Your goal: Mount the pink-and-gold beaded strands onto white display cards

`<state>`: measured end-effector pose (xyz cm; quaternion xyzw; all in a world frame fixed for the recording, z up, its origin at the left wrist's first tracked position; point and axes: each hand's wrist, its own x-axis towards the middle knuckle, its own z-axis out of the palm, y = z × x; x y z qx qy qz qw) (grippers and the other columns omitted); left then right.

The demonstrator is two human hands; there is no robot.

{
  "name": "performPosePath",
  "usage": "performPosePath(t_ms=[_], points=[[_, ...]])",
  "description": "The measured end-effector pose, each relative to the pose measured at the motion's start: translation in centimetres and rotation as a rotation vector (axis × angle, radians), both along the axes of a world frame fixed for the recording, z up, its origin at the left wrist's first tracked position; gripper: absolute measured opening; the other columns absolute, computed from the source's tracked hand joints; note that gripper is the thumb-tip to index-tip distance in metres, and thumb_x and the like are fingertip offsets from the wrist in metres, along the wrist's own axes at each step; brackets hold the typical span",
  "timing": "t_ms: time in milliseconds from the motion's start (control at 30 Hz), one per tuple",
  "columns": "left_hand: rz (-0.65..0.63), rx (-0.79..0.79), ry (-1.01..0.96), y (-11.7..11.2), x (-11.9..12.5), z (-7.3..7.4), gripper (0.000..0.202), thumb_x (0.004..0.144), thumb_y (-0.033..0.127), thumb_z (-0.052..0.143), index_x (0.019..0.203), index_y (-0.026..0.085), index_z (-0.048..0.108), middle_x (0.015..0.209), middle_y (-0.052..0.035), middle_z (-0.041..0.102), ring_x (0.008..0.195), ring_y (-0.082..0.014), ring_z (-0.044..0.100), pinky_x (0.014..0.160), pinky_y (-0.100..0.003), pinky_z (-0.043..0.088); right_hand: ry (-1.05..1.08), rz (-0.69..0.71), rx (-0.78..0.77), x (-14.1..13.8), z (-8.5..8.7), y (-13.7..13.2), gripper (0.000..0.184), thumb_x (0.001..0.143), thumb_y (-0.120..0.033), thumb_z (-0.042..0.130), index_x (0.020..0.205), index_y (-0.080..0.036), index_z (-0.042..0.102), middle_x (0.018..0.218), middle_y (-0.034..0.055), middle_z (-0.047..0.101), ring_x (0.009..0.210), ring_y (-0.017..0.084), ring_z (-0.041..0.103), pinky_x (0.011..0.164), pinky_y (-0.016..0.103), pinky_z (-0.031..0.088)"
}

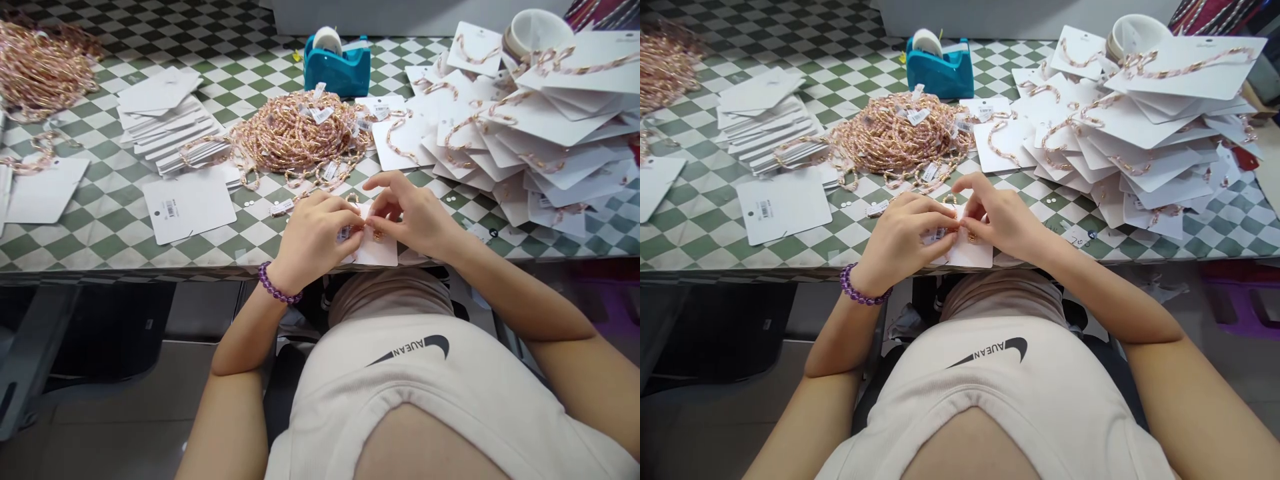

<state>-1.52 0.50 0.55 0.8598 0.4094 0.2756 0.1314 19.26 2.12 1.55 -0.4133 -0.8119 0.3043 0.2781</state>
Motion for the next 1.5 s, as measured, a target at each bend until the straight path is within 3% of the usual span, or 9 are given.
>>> performPosePath(t_ms=[167, 300, 467, 767, 1000, 1300, 1500], points=[[0.019, -0.021, 0.003, -0.1, 0.1, 0.2, 0.012, 0.091, 0.024, 0.063, 0.092, 0.018, 0.075, 0.102, -0.0029, 0.076, 0.098, -0.0232, 0.063, 0.093, -0.040, 0.049, 0.156, 0.046, -0.160, 0.2, -0.6, 0.5, 0.048, 0.084, -0.020, 0.063, 0.128, -0.015, 0.044, 0.080, -0.0031, 0.067, 0.065, 0.009, 0.065, 0.061, 0.021, 0.052], [0.015, -0.034, 0.013, -0.1, 0.0, 0.2, 0.013, 0.091, 0.025, 0.063, 0.092, 0.019, 0.075, 0.103, -0.0033, 0.076, 0.098, -0.0233, 0.062, 0.093, -0.041, 0.048, 0.307, 0.062, -0.336, 0.2, -0.8, 0.7, 0.048, 0.084, -0.024, 0.066, 0.125, -0.017, 0.040, 0.079, -0.0042, 0.065, 0.059, 0.009, 0.065, 0.056, 0.021, 0.053], [-0.011, 0.002, 0.002, -0.1, 0.0, 0.2, 0.013, 0.091, 0.025, 0.064, 0.090, 0.021, 0.076, 0.101, -0.0026, 0.075, 0.096, -0.0228, 0.060, 0.090, -0.040, 0.048, 0.383, 0.095, -0.429, 0.2, -0.6, 0.6, 0.048, 0.086, -0.029, 0.068, 0.122, -0.019, 0.038, 0.079, -0.0045, 0.064, 0.055, 0.009, 0.063, 0.054, 0.023, 0.054], [-0.004, 0.015, 0.030, 0.0, 0.0, 0.2, 0.015, 0.092, 0.026, 0.063, 0.089, 0.022, 0.078, 0.098, -0.0032, 0.075, 0.089, -0.0226, 0.057, 0.085, -0.040, 0.048, 0.131, -0.062, -0.251, -0.3, 0.5, 1.3, 0.034, 0.087, -0.031, 0.068, 0.114, -0.015, 0.054, 0.081, 0.0003, 0.069, 0.059, 0.008, 0.060, 0.053, 0.021, 0.041], [0.004, 0.015, 0.045, 0.1, 0.0, 0.1, 0.016, 0.091, 0.025, 0.062, 0.087, 0.021, 0.077, 0.097, -0.0038, 0.074, 0.088, -0.0225, 0.056, 0.085, -0.041, 0.048, -0.097, 0.086, -0.361, -0.5, 2.5, 3.0, 0.032, 0.088, -0.032, 0.068, 0.112, -0.014, 0.058, 0.064, -0.0029, 0.065, 0.053, 0.008, 0.056, 0.050, 0.020, 0.034], [0.002, 0.003, 0.029, 0.0, 0.1, 0.1, 0.016, 0.091, 0.026, 0.062, 0.088, 0.022, 0.077, 0.098, -0.0037, 0.074, 0.089, -0.0227, 0.056, 0.086, -0.041, 0.047, 0.063, 0.247, -0.376, 0.3, 1.0, 4.0, 0.041, 0.085, -0.041, 0.073, 0.116, -0.019, 0.061, 0.071, -0.0014, 0.068, 0.061, 0.012, 0.063, 0.053, 0.023, 0.045], [0.003, -0.012, 0.048, 0.1, 0.0, 0.2, 0.016, 0.091, 0.026, 0.062, 0.090, 0.022, 0.077, 0.100, -0.0041, 0.074, 0.090, -0.0233, 0.056, 0.087, -0.042, 0.047, 0.046, 0.242, -0.166, 0.0, 1.1, 2.9, 0.038, 0.089, -0.036, 0.066, 0.120, -0.016, 0.059, 0.079, -0.0008, 0.070, 0.071, 0.012, 0.065, 0.069, 0.027, 0.052]])
